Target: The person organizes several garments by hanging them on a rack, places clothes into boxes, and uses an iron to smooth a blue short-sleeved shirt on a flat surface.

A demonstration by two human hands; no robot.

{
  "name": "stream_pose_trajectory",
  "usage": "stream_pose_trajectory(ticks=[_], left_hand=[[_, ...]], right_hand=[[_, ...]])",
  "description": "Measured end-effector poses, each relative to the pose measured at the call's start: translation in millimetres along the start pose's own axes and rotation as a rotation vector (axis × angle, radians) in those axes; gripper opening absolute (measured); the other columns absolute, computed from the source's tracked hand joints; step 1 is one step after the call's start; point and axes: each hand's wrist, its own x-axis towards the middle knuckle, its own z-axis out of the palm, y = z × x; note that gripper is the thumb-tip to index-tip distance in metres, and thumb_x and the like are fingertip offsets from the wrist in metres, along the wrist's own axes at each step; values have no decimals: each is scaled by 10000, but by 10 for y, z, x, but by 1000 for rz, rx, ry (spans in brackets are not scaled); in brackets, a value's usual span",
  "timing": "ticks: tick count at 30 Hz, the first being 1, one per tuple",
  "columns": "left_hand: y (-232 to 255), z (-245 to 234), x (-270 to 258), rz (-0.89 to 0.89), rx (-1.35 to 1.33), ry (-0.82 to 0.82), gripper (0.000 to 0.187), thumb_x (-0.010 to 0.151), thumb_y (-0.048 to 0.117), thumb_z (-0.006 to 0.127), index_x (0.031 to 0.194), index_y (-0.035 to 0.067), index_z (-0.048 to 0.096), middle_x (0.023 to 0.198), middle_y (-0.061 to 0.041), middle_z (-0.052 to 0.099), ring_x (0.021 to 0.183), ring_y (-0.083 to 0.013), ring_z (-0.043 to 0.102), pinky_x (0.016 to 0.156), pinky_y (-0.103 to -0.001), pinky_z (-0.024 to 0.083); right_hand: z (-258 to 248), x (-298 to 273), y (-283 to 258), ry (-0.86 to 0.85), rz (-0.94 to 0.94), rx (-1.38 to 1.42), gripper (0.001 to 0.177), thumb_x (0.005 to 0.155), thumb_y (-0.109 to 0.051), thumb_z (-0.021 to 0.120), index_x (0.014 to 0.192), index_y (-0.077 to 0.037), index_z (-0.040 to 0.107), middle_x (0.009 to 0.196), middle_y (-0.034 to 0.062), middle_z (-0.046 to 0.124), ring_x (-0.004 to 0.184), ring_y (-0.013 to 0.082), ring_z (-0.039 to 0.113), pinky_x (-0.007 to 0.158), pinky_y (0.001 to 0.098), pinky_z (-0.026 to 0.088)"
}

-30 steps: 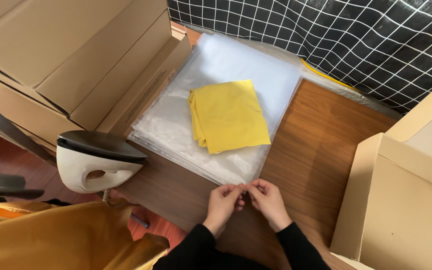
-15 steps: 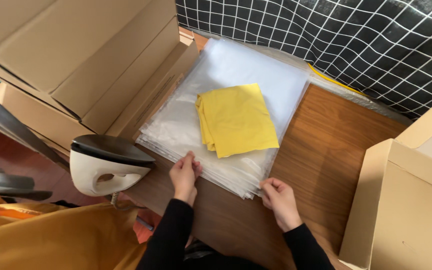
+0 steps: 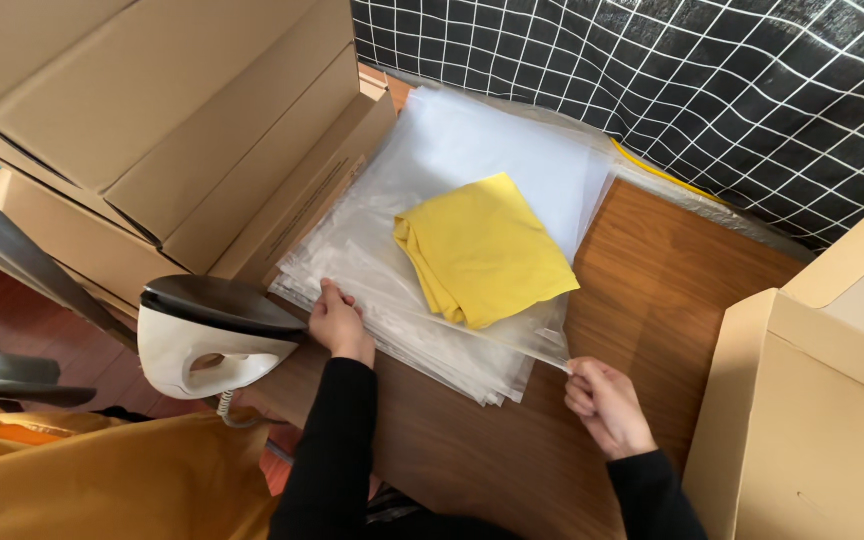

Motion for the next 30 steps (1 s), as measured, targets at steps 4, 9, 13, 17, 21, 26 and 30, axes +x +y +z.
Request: stream_pose_trajectory(ticks=[4, 9, 13, 17, 21, 26, 30], left_hand=[[-89, -1, -41, 216, 31, -40, 294, 1115, 336, 631, 943, 112, 550, 732, -39, 563, 577, -133, 487, 551, -300, 426], [110, -92, -828, 884, 516, -209, 645, 984, 275, 765, 1397, -41, 382, 1349, -220, 451, 1202, -354, 493, 1096, -487, 380], [275, -37, -1186, 1023, 1016, -587, 652, 1027, 240, 639, 1581, -12, 404, 1686, -274, 179, 1563, -490, 222, 1256, -675, 238], [-66, 147, -799, 734, 1088, -721, 748, 1053, 439, 580, 1596, -32, 370, 1551, -317, 462, 1410, -489, 493, 1119, -583, 453], [410, 569, -1035, 251, 1131, -638, 1187, 873, 634, 694, 1713, 69, 73, 1537, -252, 484, 1399, -456, 541, 1138, -549, 478], [343, 766, -943, -146, 607, -719, 690, 745, 209, 830, 1395, 32, 682, 1389, -122, 752, 1253, -269, 726, 1019, -371, 609], [800, 655, -1467, -274, 472, -751, 714, 781, 230, 775, 1453, 49, 617, 1364, -106, 732, 1238, -261, 702, 1017, -349, 578]], right_hand=[[-259, 86, 148, -52, 19, -125, 220, 1007, -20, 623, 797, -63, 572, 595, -37, 332, 444, 108, 303, 425, 290, 211], [-299, 155, 263, -186, 118, -354, 160, 1018, -51, 664, 919, 39, 752, 619, 55, 510, 471, 187, 485, 456, 307, 384], [35, 78, 266, -159, 225, -524, 197, 1027, -150, 739, 926, 19, 747, 698, 118, 669, 420, 150, 460, 372, 269, 263], [236, 15, 172, -69, 281, -565, 231, 1059, -175, 736, 900, -7, 738, 675, 109, 660, 388, 126, 384, 376, 258, 206], [58, 144, 288, -117, 266, -553, 198, 1022, -150, 774, 921, 20, 771, 660, 116, 658, 368, 127, 368, 362, 257, 157], [1, 63, 176, 13, 181, -568, 258, 967, -227, 807, 1132, -28, 805, 706, 133, 695, 430, 149, 441, 371, 258, 233], [-114, 69, -187, 129, -48, -387, 210, 1001, -197, 753, 1132, -33, 757, 724, 128, 639, 451, 144, 449, 381, 254, 256]])
